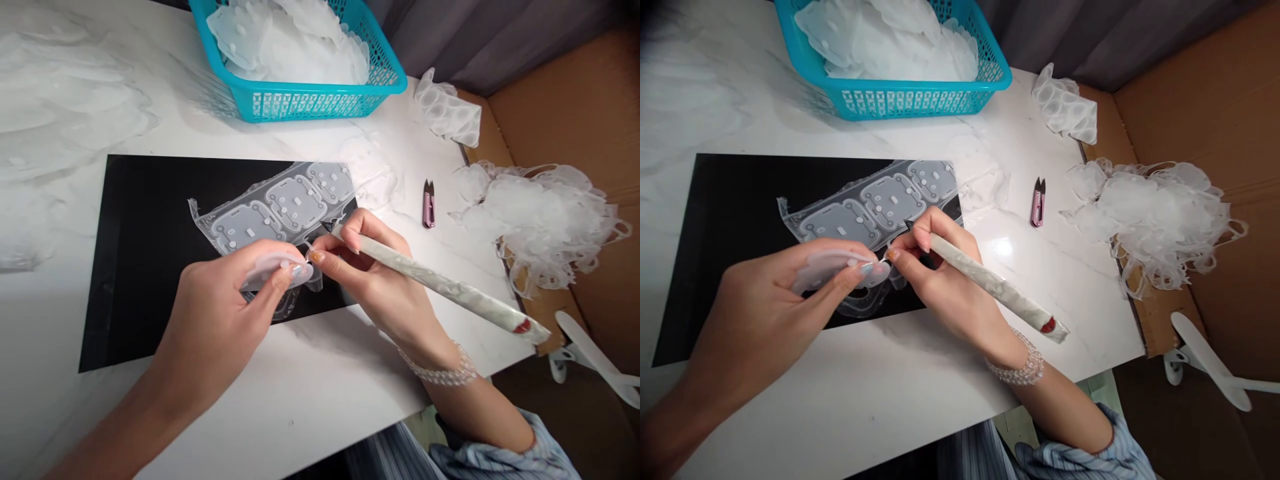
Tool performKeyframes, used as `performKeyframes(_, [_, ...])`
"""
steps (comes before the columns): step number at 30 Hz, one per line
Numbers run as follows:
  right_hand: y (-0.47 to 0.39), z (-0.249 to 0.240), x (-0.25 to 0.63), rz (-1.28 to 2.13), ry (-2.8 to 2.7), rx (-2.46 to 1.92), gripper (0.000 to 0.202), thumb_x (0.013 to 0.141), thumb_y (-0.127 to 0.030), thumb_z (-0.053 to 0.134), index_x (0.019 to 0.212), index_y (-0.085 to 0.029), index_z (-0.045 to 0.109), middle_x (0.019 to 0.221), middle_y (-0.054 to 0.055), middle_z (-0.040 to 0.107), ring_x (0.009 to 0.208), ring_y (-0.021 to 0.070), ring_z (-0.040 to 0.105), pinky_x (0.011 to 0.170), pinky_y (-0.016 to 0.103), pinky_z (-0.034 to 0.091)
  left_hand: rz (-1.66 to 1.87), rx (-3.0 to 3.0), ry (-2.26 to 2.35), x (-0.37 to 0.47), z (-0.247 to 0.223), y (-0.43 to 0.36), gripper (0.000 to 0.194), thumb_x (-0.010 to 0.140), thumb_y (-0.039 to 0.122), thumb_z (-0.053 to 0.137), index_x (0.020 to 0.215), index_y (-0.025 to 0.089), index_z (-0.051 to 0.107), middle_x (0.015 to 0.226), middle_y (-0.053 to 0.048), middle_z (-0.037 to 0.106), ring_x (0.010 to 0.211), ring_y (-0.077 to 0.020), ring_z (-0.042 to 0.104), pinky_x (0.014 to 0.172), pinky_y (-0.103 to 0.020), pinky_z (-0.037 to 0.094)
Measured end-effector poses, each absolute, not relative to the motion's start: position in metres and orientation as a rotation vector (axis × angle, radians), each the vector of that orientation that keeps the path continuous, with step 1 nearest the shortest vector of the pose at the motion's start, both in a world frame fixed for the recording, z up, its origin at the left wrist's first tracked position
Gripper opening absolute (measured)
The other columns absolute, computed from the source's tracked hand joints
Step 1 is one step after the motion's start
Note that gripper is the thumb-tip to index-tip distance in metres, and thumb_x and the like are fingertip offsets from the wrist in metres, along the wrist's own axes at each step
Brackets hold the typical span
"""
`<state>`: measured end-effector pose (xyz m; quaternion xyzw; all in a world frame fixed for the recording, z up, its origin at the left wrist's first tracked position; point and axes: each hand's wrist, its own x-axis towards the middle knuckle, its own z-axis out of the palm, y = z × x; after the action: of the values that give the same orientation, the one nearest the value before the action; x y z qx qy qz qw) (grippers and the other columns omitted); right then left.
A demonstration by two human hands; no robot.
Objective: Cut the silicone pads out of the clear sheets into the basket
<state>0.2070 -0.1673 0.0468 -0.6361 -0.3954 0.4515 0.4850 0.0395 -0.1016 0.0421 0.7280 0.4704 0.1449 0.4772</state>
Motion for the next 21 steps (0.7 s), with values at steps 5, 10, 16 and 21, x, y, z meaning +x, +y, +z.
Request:
performKeyframes(5, [-0.167,0.049,0.207,1.158,-0.926,-1.481,0.035,0.089,-0.018,0.068,0.077,-0.022,0.035,0.082,-0.002,0.068,0.072,0.0111,0.058,0.063,0.025,0.044,0.307,1.378,1.079,0.037,0.036,-0.090,0.028,0.077,0.052,0.075,0.091,0.028,0.076,0.096,0.003,0.078,0.088,-0.0175,0.071,0.068,-0.019,0.055])
performKeyframes(10, [-0.167,0.048,0.205,1.134,-0.931,-1.453,0.035,0.089,-0.018,0.069,0.077,-0.022,0.036,0.081,-0.002,0.068,0.072,0.0112,0.059,0.065,0.025,0.045,0.313,1.245,1.031,0.037,0.027,-0.089,0.028,0.070,0.048,0.083,0.084,0.024,0.079,0.083,0.001,0.078,0.074,-0.0145,0.072,0.061,-0.016,0.056])
performKeyframes(16, [-0.169,0.047,0.202,0.982,-1.023,-1.502,0.036,0.087,-0.013,0.069,0.075,-0.022,0.037,0.079,-0.002,0.068,0.073,0.0118,0.061,0.066,0.025,0.048,0.342,1.455,1.011,0.038,0.032,-0.092,0.023,0.078,0.048,0.075,0.081,0.026,0.081,0.070,0.002,0.075,0.063,-0.0124,0.068,0.046,-0.014,0.046])
performKeyframes(21, [-0.172,0.050,0.198,0.873,-1.092,-1.574,0.034,0.088,-0.010,0.066,0.075,-0.022,0.037,0.079,-0.003,0.069,0.067,0.0102,0.059,0.064,0.025,0.048,0.430,1.597,0.991,0.037,0.036,-0.094,0.015,0.082,0.039,0.073,0.081,0.027,0.080,0.075,0.004,0.077,0.063,-0.0113,0.069,0.044,-0.013,0.045])
